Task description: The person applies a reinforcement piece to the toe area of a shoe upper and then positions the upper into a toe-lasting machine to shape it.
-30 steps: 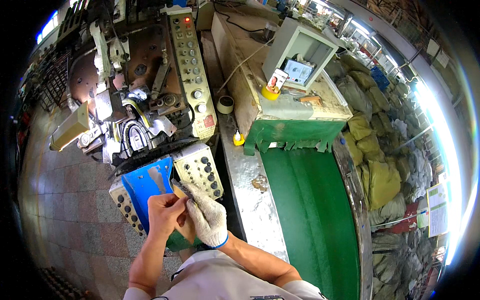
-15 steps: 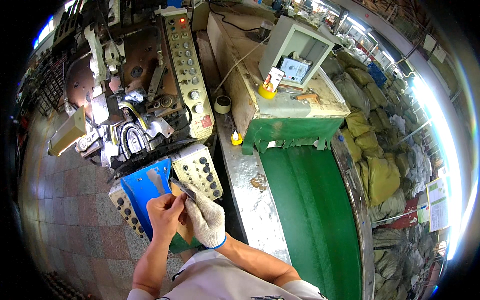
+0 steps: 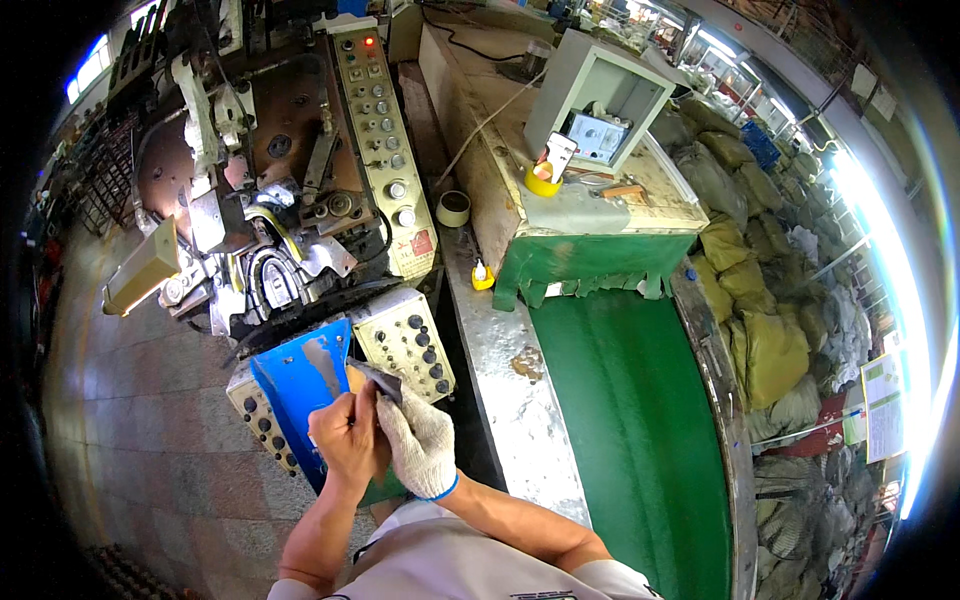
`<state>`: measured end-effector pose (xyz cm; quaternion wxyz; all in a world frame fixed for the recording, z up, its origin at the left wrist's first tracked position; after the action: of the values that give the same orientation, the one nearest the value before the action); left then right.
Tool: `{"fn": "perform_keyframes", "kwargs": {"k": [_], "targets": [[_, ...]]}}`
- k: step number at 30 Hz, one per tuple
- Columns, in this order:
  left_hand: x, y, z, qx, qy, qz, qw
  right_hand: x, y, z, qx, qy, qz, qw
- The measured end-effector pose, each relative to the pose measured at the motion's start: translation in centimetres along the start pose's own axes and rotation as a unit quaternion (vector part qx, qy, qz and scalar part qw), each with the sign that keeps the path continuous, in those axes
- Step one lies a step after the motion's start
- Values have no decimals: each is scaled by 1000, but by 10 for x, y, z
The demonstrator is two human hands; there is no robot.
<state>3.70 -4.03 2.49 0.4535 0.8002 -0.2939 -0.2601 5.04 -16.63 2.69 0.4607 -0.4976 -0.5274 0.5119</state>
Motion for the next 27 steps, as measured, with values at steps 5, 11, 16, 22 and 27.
{"fn": "perform_keyframes", "kwargs": {"k": [5,11,16,22,27], "targets": [[0,-2,4,29,-5,-30,999,0,4,3,-4,-9,2,1000],[0,3,-3,18,4,-47,999,5,8,5,-26,10,-54,998],[3,-6,0,42,-14,-41,998,5,11,4,9,7,-70,997],[2,5,-2,51,-17,-42,998,4,9,3,21,-2,-62,998],[1,-12,6,52,-30,-33,998,3,9,1,27,-12,-51,998]]}}
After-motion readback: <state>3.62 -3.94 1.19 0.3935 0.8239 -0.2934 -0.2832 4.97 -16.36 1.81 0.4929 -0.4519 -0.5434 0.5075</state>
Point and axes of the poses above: each hand's wrist, its own z-axis away from the middle knuckle, its own x-axis out of the palm, y = z × x, the point moved 4 cm from there along -z, towards the middle knuckle, and after that the axes turned 6 degrees about y, right-handed, at the moved point
